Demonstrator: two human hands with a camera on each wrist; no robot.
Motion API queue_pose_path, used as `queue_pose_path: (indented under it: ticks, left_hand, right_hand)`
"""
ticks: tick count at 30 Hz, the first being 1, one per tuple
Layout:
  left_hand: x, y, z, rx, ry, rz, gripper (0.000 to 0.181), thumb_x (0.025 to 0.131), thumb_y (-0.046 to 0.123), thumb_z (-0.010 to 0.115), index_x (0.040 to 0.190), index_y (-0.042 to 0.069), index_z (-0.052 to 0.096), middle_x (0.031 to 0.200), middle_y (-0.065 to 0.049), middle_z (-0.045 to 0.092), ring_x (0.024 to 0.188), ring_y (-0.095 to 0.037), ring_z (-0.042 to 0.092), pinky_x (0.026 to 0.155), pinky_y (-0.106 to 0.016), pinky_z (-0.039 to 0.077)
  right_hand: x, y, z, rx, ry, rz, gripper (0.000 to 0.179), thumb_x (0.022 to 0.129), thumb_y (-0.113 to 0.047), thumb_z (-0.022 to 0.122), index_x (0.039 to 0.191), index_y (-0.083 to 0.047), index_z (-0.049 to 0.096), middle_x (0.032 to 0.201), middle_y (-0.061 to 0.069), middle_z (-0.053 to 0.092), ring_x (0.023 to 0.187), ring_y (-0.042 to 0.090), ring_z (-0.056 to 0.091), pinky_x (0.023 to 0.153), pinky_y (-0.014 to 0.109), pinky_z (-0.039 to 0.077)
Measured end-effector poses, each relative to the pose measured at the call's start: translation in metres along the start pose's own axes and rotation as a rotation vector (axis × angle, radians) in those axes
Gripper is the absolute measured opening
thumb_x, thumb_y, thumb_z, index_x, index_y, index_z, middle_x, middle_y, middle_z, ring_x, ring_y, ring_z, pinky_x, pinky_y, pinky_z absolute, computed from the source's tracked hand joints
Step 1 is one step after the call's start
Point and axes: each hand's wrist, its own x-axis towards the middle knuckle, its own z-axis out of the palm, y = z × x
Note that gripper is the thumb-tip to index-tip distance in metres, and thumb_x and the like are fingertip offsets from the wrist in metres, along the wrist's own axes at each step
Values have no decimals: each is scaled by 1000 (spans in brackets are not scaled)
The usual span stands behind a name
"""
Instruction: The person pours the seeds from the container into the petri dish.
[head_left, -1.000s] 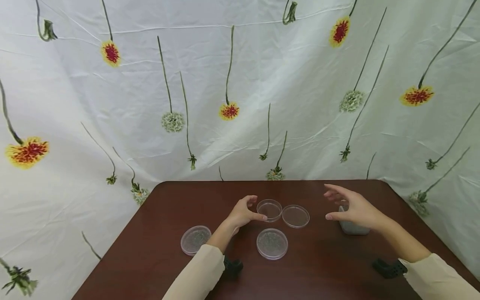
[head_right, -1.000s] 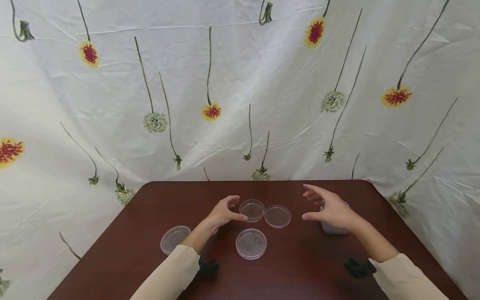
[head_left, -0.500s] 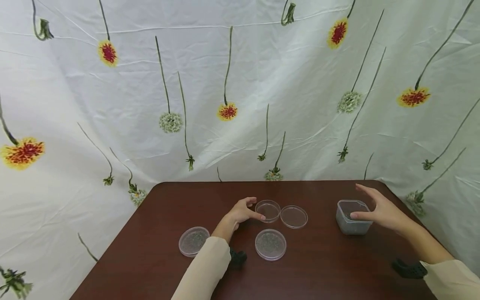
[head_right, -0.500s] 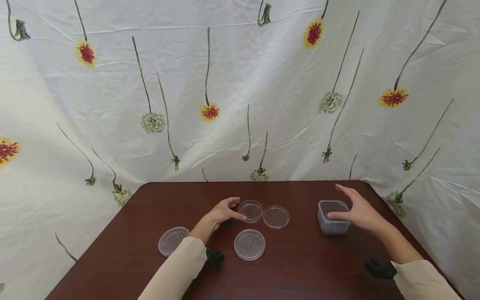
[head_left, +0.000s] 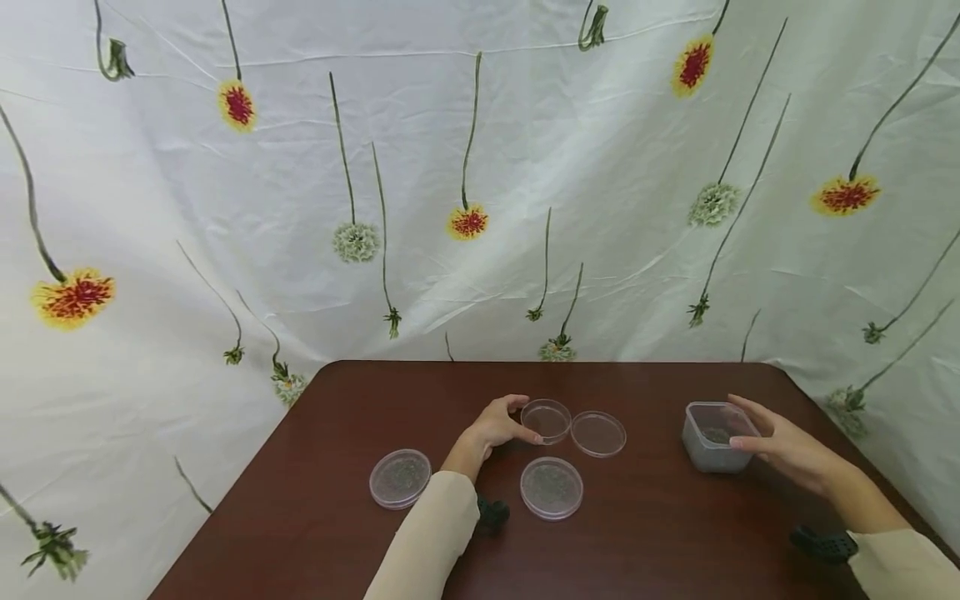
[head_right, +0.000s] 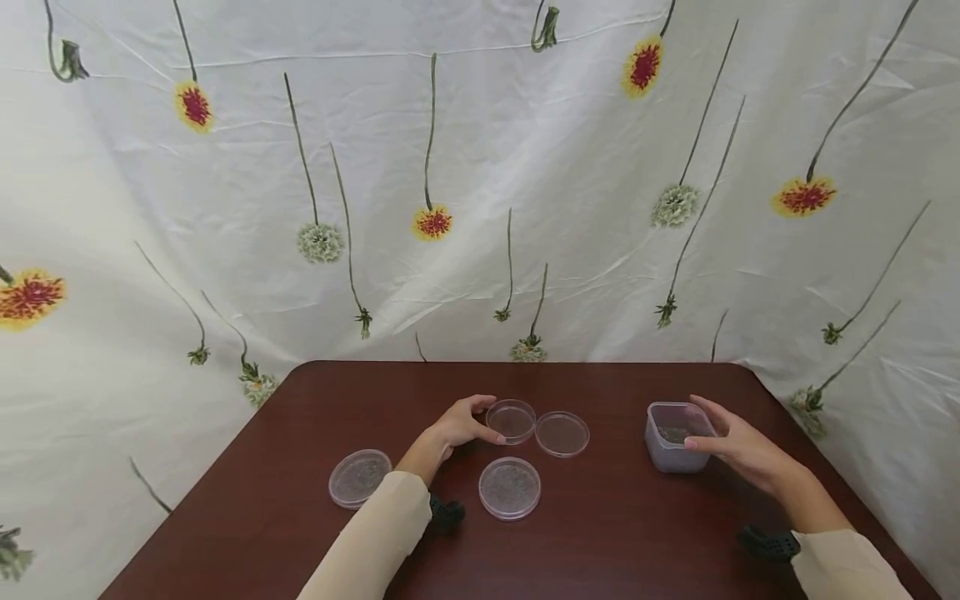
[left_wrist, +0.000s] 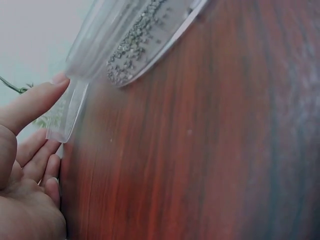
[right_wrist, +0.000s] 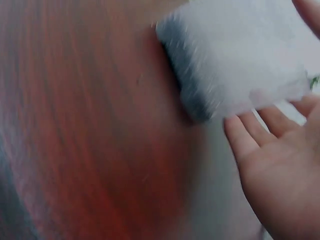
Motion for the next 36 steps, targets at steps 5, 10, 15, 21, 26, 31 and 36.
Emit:
queue_pose_path:
  ticks: [5,10,15,21,26,31,36]
  left_hand:
    - [2,2,5,-4,-7,0,78,77,3,92,146,5,57,144,-15,54,137,-38,45,109,-51,41]
    - [4,3,9,9,-8,7,76,77,4,92,145,6,58,145,-14,54,137,-37,45,109,-51,41]
    - [3,3,3,-1,-13,9,76,78,6,92,146,6,57,145,-13,55,138,-37,45,110,-52,40]
    - [0,4,2,9,-10,6,78,78,8,92,148,6,56,146,-14,53,139,-39,42,111,-52,39]
    - [0,3,2,16,-10,-5,77,79,8,92,147,7,56,147,-13,53,141,-37,42,111,-51,38]
    - [1,3,2,11,-11,2,74,79,6,92,145,7,58,145,-14,54,138,-37,44,111,-51,39]
    - [1,1,0,22,-9,-1,73,79,7,91,144,7,58,145,-14,54,138,-37,44,111,-51,38]
  right_hand:
    - [-7,26,-9,143,-114,-65,79,106,-2,53,167,-18,5,154,-6,38,126,-16,39,94,28,44]
    - [-10,33,-13,184,-108,-101,68,108,-1,47,166,-24,18,142,-23,46,126,-13,42,90,23,46]
    - [-3,30,-4,208,-33,-102,58,107,-1,50,159,-19,31,140,-19,48,123,-9,48,91,22,47]
    - [9,20,13,224,75,-140,47,104,0,56,146,-10,38,136,-16,51,123,-8,48,92,17,47]
    - [22,5,29,177,119,-148,55,104,-4,60,150,-4,32,140,-9,46,123,-9,45,91,16,44]
    - [35,-12,40,141,100,-125,68,104,-9,61,157,3,21,157,21,31,131,-1,39,93,19,41]
    - [51,-26,49,118,65,-113,75,104,-11,62,159,7,15,162,33,18,149,38,23,100,33,37]
